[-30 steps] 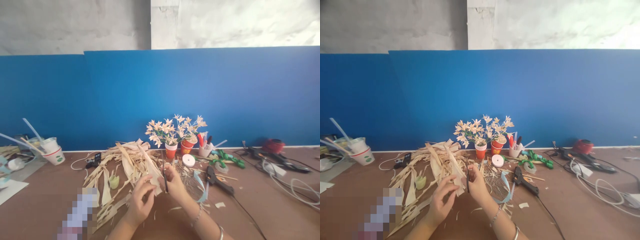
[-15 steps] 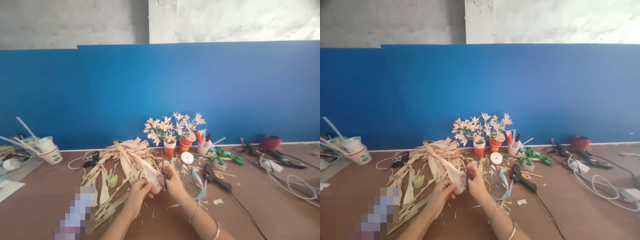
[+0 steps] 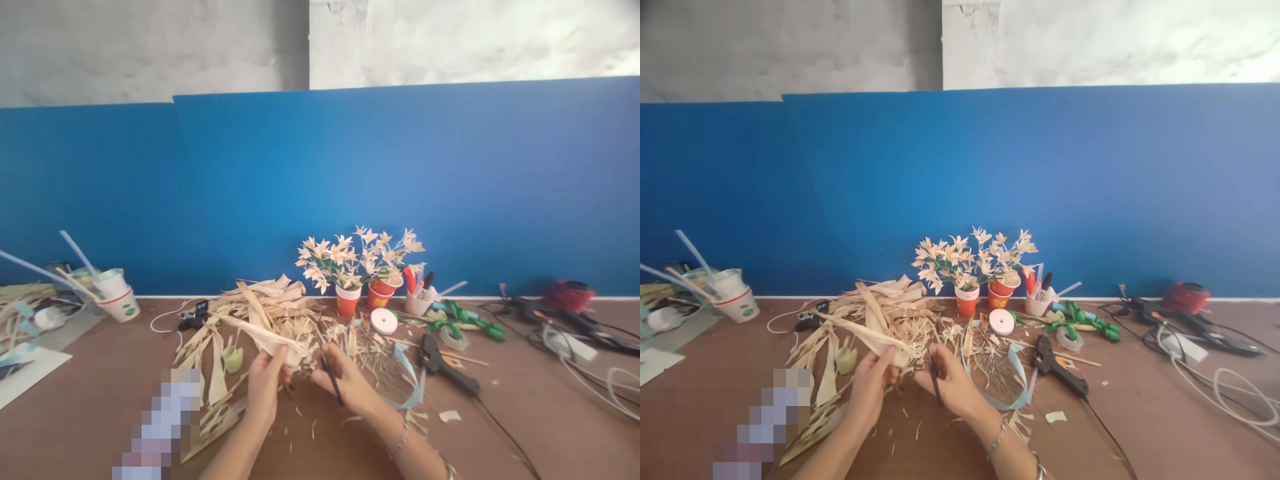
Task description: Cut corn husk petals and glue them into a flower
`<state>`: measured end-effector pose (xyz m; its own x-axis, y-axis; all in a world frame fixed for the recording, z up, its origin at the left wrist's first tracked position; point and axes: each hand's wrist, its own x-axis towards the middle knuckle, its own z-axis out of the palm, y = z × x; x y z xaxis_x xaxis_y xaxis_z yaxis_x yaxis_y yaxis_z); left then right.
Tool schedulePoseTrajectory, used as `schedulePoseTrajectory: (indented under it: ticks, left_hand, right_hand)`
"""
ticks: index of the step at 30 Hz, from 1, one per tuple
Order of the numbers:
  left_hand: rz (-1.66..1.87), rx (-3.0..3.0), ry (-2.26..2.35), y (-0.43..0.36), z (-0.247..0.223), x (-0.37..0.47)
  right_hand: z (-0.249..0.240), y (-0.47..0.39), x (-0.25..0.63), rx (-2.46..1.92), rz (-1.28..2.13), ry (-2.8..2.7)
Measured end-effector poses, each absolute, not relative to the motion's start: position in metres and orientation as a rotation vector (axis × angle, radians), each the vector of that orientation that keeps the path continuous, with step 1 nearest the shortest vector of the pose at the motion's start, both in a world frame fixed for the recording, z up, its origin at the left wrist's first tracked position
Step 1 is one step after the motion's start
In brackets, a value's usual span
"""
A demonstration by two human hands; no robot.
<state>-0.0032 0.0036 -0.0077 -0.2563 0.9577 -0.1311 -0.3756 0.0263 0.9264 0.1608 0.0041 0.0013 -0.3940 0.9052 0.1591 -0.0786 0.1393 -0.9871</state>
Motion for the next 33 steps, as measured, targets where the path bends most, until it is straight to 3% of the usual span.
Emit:
schedulePoseTrajectory:
  ticks: [6,15,33]
  left_hand:
    - [1.684,0.559,1.14,0.007,-0.004,-0.007]
    - [1.712,0.581,1.117,0.007,-0.004,-0.008]
    - [1.591,0.673,1.103,0.003,-0.009,0.0]
  right_hand:
    - [-0.002,-0.003,0.157,-0.949,1.668,-1.691]
    - [0.001,-0.003,0.157,-1.02,1.804,-1.659]
    - [0.002,-0.003,0.151,-0.982,1.783,-1.511]
